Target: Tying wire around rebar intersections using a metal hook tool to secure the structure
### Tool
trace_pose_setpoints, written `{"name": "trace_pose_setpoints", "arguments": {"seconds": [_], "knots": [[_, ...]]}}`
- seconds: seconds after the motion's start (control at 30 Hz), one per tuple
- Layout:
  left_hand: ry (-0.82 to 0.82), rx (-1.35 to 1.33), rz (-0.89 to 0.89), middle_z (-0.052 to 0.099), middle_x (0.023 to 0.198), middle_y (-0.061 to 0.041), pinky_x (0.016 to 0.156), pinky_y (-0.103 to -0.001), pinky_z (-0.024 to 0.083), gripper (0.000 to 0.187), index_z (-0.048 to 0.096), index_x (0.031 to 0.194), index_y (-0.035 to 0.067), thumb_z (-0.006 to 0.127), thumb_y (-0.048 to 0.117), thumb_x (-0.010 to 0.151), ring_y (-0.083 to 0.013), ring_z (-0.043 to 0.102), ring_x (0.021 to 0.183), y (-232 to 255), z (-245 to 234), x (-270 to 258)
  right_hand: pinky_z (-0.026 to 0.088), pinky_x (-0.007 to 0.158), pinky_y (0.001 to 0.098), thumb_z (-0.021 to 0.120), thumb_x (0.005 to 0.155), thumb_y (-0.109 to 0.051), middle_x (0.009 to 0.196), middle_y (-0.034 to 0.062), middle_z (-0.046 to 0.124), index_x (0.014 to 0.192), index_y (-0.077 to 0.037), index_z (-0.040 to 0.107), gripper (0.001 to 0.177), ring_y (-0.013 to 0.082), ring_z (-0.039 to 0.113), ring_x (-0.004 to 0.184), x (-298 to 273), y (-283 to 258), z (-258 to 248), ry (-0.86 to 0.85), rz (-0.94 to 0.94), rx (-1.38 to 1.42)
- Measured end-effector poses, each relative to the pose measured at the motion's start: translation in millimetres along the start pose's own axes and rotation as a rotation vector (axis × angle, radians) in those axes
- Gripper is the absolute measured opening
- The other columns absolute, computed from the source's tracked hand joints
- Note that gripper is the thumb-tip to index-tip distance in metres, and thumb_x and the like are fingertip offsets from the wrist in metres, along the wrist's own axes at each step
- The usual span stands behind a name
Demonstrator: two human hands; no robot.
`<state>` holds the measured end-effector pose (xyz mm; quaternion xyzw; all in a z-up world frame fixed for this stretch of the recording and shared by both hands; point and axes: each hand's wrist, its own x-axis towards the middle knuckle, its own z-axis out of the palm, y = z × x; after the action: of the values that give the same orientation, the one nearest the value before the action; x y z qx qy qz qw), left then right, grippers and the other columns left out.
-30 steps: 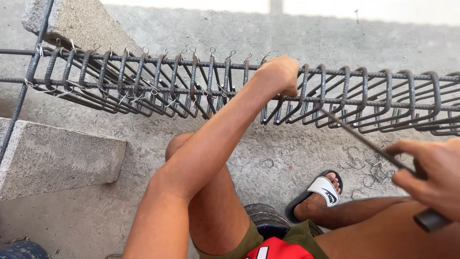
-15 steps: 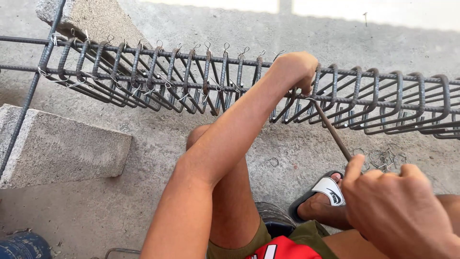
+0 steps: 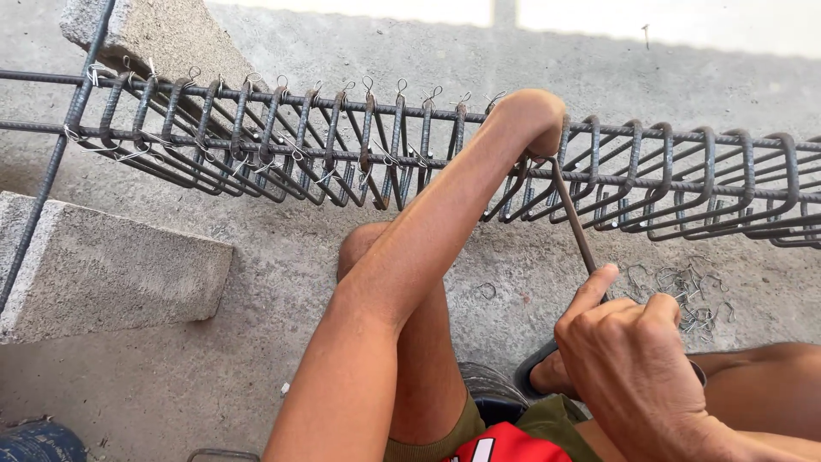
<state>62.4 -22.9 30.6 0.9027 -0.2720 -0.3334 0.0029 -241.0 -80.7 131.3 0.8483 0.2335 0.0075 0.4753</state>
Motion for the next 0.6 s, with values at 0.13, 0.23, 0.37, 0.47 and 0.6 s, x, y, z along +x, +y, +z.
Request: {"name": "trace_pose_setpoints", "arguments": {"seconds": [0.13,0.23,0.37,0.47,0.6], "knots": [[-0.154,-0.205,-0.081,0.067,0.1,-0.009,0.054,-0.014,0.053,0.031,0.065,0.115,-0.009,0.055,-0.007,0.085,-0.0052,0.052,0.058,-6,-7,-12,0.024,0.052,0.0294,0.044,0.083,-0.081,0.045,-0.0054,0.05,0.117,0.011,0.074,0.103,0.0054,0.028,0.04,2,-3,1,-0.009,0.028,0.007],[-0.185,-0.354,-0.084,0.063,0.079,-0.005,0.05,-0.015,0.051,0.023,0.066,0.101,-0.007,0.051,-0.011,0.084,-0.0062,0.053,0.055,-8,-8,-12,0.025,0.053,0.0313,0.05,0.085,-0.07,0.047,-0.0055,0.051,0.117,0.011,0.074,0.091,0.0064,0.029,0.041,2,-5,3,-0.016,0.023,0.021],[-0.1,-0.246,-0.062,0.068,0.074,-0.002,0.048,-0.015,0.047,0.015,0.073,0.09,0.002,0.058,-0.001,0.086,-0.0047,0.056,0.053,-9,-11,-22,0.027,0.053,0.0341,0.051,0.089,-0.062,0.046,-0.0029,0.05,0.119,0.01,0.074,0.082,0.0089,0.029,0.041,2,-7,5,-0.022,0.01,0.003],[-0.109,-0.259,-0.099,0.068,0.073,0.001,0.048,-0.014,0.046,0.011,0.074,0.091,0.006,0.064,0.009,0.091,-0.0025,0.053,0.052,-9,-15,-34,0.027,0.053,0.0351,0.055,0.089,-0.053,0.047,-0.0028,0.05,0.12,0.011,0.074,0.074,0.0095,0.029,0.042,3,-9,4,-0.027,0.009,-0.006],[-0.132,-0.278,-0.14,0.069,0.075,0.003,0.053,-0.014,0.051,0.017,0.074,0.1,0.008,0.073,0.024,0.095,-0.0014,0.057,0.058,-10,-14,-35,0.028,0.054,0.0354,0.057,0.091,-0.044,0.047,-0.0027,0.05,0.12,0.011,0.074,0.065,0.0098,0.03,0.043,4,-10,4,-0.045,-0.004,-0.012]]}}
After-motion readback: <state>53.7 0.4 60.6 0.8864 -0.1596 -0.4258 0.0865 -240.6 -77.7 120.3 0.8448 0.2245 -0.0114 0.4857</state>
